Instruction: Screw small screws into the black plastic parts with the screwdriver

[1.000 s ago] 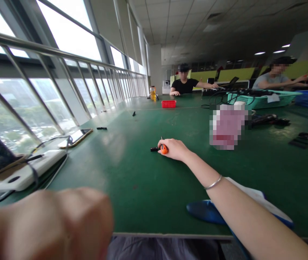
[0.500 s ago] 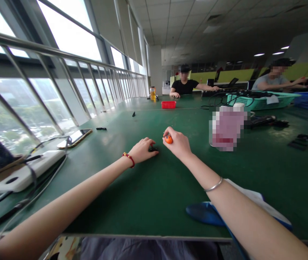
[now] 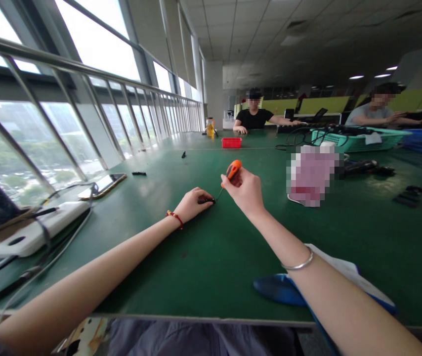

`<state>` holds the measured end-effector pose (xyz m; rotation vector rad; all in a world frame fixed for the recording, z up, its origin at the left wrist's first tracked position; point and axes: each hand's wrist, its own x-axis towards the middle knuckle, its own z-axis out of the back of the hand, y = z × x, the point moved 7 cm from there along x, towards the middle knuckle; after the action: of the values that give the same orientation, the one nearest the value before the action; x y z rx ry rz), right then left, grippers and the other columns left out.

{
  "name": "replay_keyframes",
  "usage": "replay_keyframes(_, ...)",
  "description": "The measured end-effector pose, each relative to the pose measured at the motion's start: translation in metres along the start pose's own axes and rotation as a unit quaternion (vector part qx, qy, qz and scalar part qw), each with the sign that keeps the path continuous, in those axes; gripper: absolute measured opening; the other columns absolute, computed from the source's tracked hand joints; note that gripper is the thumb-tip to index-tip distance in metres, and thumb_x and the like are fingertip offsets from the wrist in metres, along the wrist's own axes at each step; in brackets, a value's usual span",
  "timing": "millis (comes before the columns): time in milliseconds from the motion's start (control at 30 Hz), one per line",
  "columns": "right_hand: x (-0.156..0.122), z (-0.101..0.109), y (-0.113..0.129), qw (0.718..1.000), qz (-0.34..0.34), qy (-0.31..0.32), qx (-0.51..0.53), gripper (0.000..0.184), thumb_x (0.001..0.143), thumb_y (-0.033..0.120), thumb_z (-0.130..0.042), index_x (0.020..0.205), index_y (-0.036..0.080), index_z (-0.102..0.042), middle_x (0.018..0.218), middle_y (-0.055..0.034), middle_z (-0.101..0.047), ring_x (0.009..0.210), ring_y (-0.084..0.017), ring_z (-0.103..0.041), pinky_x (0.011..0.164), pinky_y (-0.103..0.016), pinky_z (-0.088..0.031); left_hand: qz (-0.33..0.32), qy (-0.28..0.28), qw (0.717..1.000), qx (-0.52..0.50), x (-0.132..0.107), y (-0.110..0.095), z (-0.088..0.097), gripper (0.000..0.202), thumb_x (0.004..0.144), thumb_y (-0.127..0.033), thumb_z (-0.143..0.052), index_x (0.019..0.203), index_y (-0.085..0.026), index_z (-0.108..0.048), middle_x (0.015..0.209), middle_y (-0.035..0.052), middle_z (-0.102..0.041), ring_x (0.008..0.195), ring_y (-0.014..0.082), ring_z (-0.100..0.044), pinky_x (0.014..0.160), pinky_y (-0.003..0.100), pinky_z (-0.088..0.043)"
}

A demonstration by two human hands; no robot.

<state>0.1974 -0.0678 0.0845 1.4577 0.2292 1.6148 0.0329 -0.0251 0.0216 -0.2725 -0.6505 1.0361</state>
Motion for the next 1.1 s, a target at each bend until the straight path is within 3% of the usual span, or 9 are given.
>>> replay_keyframes(233, -0.0025, 0.0010, 0.0012, 1.000, 0.001, -0.017, -0.001, 0.029, 0.073, 0.050, -0.059, 0.070, 0.023, -0.047, 0.053, 0.0019, -0.054, 0.045, -0.014, -0.049, 0.045, -0.028, -0.040, -0.016, -0.006, 1.000, 0.002, -0.0012, -0.0034, 0.0009, 0.011, 0.077, -0.022, -0.060, 0.083, -0.016, -0.068, 0.082, 0.0032, -0.060, 0.074, 0.0144, -0.057, 0.074, 0.028, -0.050)
replay_keyframes(833, -0.0032, -0.0065, -0.0044, 1.000, -0.011, 0.017, 0.005, 0.031, 0.071, 0.052, -0.060, 0.071, 0.023, -0.047, 0.052, 0.0020, -0.055, 0.042, -0.014, -0.049, 0.043, -0.028, -0.041, -0.033, 0.005, 0.999, -0.007, -0.0004, -0.0041, -0.0023, 0.012, 0.077, -0.023, -0.061, 0.084, -0.017, -0.069, 0.082, 0.0030, -0.061, 0.074, 0.0145, -0.059, 0.073, 0.027, -0.049)
replay_keyframes(1100, -0.0026, -0.0066, 0.0028, 0.998, 0.010, 0.039, -0.037, 0.027, 0.076, 0.046, -0.056, 0.067, 0.021, -0.051, 0.062, 0.0003, -0.056, 0.053, -0.012, -0.052, 0.056, -0.026, -0.042, -0.050, 0.018, 0.999, 0.008, -0.0014, -0.0091, -0.0024, 0.013, 0.076, -0.022, -0.061, 0.086, -0.017, -0.069, 0.082, 0.0026, -0.059, 0.074, 0.0142, -0.058, 0.071, 0.027, -0.049)
